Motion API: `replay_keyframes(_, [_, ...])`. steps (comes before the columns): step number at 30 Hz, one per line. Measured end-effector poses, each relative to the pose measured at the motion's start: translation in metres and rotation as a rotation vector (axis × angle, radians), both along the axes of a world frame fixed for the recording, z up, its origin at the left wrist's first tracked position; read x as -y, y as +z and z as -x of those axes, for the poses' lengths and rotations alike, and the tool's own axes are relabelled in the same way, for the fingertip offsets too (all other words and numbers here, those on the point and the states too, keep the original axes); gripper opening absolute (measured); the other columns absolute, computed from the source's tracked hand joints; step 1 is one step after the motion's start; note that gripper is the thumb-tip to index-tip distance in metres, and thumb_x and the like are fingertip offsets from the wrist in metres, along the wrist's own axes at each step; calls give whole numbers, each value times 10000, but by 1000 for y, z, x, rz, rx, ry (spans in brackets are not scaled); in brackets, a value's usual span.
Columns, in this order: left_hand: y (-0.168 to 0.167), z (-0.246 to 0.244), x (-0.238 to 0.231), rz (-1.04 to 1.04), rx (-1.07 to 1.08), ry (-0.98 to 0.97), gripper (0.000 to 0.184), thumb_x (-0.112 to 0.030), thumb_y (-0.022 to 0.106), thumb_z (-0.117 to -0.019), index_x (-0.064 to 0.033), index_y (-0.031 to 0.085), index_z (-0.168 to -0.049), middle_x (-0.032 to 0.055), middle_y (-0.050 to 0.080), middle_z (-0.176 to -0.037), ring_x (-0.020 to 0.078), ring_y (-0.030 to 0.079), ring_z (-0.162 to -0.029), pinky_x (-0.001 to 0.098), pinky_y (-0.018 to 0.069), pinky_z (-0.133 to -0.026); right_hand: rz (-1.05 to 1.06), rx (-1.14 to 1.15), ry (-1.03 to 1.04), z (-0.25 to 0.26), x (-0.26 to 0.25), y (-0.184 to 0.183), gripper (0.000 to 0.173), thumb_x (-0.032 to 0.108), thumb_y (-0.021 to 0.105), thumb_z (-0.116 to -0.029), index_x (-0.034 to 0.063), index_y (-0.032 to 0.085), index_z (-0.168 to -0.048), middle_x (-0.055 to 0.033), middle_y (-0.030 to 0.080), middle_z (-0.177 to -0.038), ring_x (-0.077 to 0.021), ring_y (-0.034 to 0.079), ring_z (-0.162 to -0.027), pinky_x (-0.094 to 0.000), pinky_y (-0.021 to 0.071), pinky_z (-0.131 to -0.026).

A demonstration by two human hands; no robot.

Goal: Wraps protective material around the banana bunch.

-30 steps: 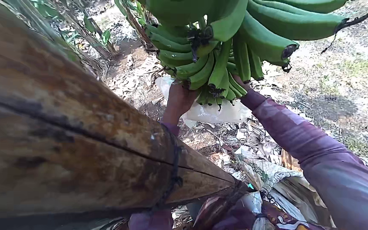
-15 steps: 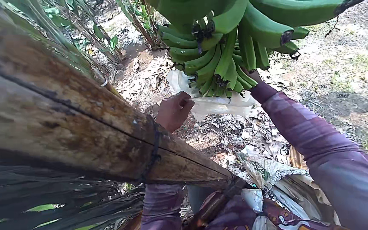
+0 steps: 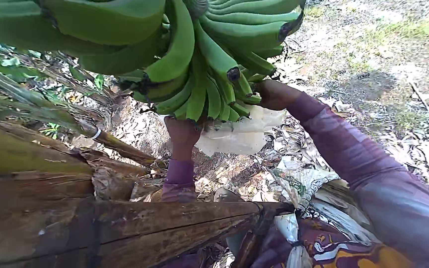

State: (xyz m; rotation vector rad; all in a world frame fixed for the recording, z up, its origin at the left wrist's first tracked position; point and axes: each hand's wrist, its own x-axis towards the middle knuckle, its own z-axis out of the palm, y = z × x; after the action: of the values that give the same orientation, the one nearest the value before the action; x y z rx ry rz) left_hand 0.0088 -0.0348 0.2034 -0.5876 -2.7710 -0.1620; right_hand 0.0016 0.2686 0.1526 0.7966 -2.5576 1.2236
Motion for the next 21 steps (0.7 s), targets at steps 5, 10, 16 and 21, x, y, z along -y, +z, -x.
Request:
replay_keyframes(5, [-2, 40, 7, -254, 80, 12, 503, -210, 798, -841, 57, 647, -1239, 260, 656, -1240, 355, 601, -1228, 558, 426, -1080, 249, -20, -68, -61, -32, -55, 592, 569, 644, -916, 84, 721, -1246, -154, 567, -1456, -261, 527, -1361, -470, 462, -1106])
replay_keyframes(10, [30, 21, -4, -273, 318, 95, 500, -188, 733, -947, 45, 559, -1354, 258, 599, -1348, 361, 561, -1291, 556, 409, -1108, 280, -17, -35, -47, -30, -64, 210, 213, 727, -927, 19, 761, -999, -117, 690, -1242, -178, 636, -1190, -382, 522, -1039])
replay_keyframes(16, [14, 32, 30, -1183, 297, 42, 189, -196, 421, -1082, -123, 595, -1105, -51, 649, -942, 32, 637, -877, 264, 561, -808, 476, 259, -6, 6, -2, -54, 144, 177, 663, -985, 45, 709, -947, 22, 665, -763, -18, 599, -666, -249, 533, -662])
replay_keyframes(21, [16, 33, 38, -1288, 350, -45, 211, -114, 368, -1054, -135, 561, -1136, -63, 656, -968, 50, 644, -916, 298, 556, -843, 607, 221, -316, 35, 21, -36, 155, -10, 592, -981, -89, 648, -1102, -87, 673, -1000, 7, 592, -912, -177, 491, -864])
